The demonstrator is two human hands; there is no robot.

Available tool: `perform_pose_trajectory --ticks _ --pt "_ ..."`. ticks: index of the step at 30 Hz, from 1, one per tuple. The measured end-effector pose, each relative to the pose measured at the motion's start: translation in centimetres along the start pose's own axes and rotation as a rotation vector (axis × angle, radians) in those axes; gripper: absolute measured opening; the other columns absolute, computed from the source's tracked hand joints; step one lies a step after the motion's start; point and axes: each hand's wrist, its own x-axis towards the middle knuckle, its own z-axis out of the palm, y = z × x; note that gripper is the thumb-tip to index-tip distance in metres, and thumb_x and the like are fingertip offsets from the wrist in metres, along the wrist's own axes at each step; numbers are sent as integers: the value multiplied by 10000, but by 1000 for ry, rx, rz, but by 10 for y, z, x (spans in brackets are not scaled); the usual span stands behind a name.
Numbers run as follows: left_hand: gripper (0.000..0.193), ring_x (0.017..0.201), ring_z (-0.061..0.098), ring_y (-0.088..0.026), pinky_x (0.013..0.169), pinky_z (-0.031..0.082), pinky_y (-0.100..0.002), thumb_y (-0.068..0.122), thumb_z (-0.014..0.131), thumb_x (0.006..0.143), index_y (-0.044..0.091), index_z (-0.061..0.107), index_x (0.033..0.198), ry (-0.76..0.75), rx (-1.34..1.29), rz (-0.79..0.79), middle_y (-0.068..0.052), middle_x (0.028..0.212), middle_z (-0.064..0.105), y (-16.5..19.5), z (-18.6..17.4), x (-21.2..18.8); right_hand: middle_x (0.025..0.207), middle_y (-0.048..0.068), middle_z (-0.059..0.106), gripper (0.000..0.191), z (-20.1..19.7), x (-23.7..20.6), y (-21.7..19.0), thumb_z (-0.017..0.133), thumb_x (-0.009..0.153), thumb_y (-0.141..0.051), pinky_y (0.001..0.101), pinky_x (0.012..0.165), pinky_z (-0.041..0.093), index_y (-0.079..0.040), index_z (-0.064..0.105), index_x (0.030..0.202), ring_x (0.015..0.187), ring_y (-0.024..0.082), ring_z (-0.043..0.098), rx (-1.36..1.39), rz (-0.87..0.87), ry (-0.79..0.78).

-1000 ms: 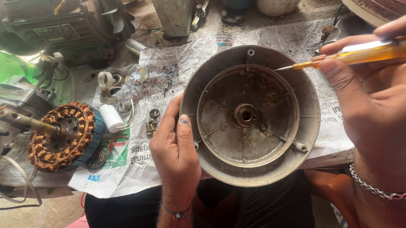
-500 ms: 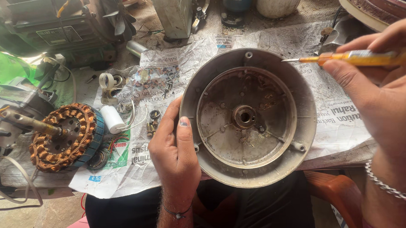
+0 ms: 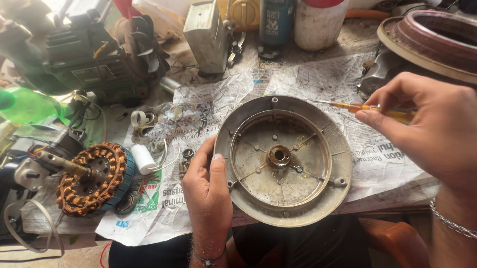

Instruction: The person uses a screwdriver to pry and remove a bearing seal from a motor end bell, then scrapes out old grease from the bearing housing. The removed seal is placed on the workbench.

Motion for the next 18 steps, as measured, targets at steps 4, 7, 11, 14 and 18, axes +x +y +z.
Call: perform_pose_trajectory --ticks 4,7,11,14,18 --pt "488 1135 683 -219 980 534 -321 117 512 971 -86 555 1412 -29 -39 112 -214 1278 718 4 1 -2 899 159 782 254 2 9 -5 726 980 -271 412 721 600 -46 705 1096 758 263 763 -271 31 -52" --pt "480 1331 644 -296 1126 506 -414 144 532 1000 -71 555 1429 -6 121 305 -249 1442 625 15 5 -7 960 160 785 241 3 11 -6 691 950 -235 471 816 588 -86 697 1140 872 338 768 -384 156 -168" --pt "556 1394 564 -386 1202 429 -504 331 761 892 -2 612 1312 -102 498 750 -233 1400 619 37 4 -20 1039 144 770 342 -1 7 -5 721 909 -322 472 866 568 -70 677 1137 965 327 747 -385 206 -236" --pt "622 1353 590 -362 1193 388 -538 472 864 803 47 678 1218 -406 544 825 -141 1316 679 48 0 -27 1094 148 750 351 -11 1 2 758 900 -316 462 867 580 -71 690 1142 978 310 740 -346 164 -157" --pt "576 1307 585 -380 1132 358 -580 418 831 734 57 718 1169 -636 619 818 -133 1246 702 45 3 -35 1107 169 728 349 -24 -3 22 844 871 -217 454 874 571 -31 704 1131 973 310 703 -406 -92 193"
